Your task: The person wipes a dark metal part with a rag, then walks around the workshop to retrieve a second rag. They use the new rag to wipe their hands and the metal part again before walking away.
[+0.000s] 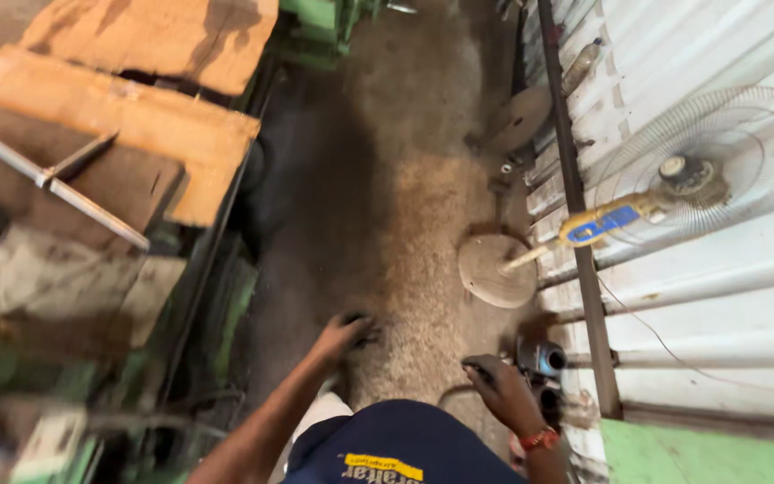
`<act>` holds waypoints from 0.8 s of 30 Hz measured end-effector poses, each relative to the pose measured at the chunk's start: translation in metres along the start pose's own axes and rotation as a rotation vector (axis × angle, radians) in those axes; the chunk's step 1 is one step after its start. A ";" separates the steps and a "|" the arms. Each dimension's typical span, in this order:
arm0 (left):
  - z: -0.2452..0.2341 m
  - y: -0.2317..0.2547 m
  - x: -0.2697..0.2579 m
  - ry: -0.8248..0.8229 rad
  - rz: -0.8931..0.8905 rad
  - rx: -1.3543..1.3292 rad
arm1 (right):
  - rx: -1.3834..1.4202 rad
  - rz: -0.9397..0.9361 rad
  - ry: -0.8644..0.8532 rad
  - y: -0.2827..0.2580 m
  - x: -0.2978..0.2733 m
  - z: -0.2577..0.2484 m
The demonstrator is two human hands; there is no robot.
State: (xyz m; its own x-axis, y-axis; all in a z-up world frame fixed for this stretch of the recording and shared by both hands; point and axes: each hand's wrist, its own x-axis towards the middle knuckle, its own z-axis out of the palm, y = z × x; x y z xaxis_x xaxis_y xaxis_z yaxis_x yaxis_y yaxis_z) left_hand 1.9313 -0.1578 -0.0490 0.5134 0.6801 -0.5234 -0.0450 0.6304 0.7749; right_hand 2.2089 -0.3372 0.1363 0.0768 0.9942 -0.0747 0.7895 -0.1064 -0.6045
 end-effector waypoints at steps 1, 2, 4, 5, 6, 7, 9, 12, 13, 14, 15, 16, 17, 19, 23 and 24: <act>0.012 0.033 0.030 -0.019 0.090 0.094 | -0.009 0.019 0.013 0.008 0.022 -0.013; 0.019 0.064 0.056 -0.056 0.169 0.206 | 0.168 0.239 -0.028 0.012 0.038 -0.019; 0.034 0.126 0.115 -0.142 0.212 0.160 | 0.550 0.683 -0.094 0.030 0.073 -0.046; 0.043 0.150 0.145 -0.193 0.223 0.138 | 0.400 0.549 0.010 0.041 0.098 -0.055; 0.051 0.171 0.176 -0.224 0.219 0.168 | 0.235 0.426 0.118 0.054 0.125 -0.065; 0.053 0.191 0.207 -0.255 0.214 0.198 | 0.061 0.311 0.221 0.067 0.149 -0.073; 0.059 0.220 0.266 -0.276 0.174 0.247 | 0.100 0.326 0.249 0.099 0.203 -0.084; 0.065 0.257 0.364 -0.202 0.162 0.275 | 0.138 0.273 0.227 0.158 0.315 -0.100; 0.062 0.269 0.391 -0.191 0.194 0.295 | 0.145 0.243 0.201 0.171 0.357 -0.108; 0.064 0.291 0.423 -0.162 0.250 0.307 | 0.122 0.162 0.176 0.185 0.412 -0.124; 0.069 0.313 0.451 -0.094 0.218 0.245 | 0.101 0.080 0.149 0.194 0.462 -0.141; 0.071 0.335 0.469 -0.035 0.171 0.198 | 0.099 0.015 0.128 0.198 0.504 -0.156; 0.075 0.358 0.483 0.022 0.124 0.147 | 0.090 -0.053 0.099 0.205 0.550 -0.179; 0.074 0.415 0.506 0.107 0.198 0.152 | 0.091 -0.161 0.071 0.201 0.639 -0.215; 0.069 0.516 0.569 0.228 0.262 0.035 | 0.063 -0.367 -0.005 0.186 0.808 -0.280; 0.069 0.533 0.595 0.232 0.291 -0.012 | 0.042 -0.388 -0.022 0.187 0.846 -0.293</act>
State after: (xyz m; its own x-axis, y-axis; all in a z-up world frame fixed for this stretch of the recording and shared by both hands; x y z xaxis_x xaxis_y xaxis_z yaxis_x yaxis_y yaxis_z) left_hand 2.2720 0.5567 0.0777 0.2692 0.8976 -0.3490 -0.1714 0.4013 0.8998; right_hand 2.6002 0.4878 0.1923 -0.2360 0.9602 0.1496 0.7315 0.2769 -0.6231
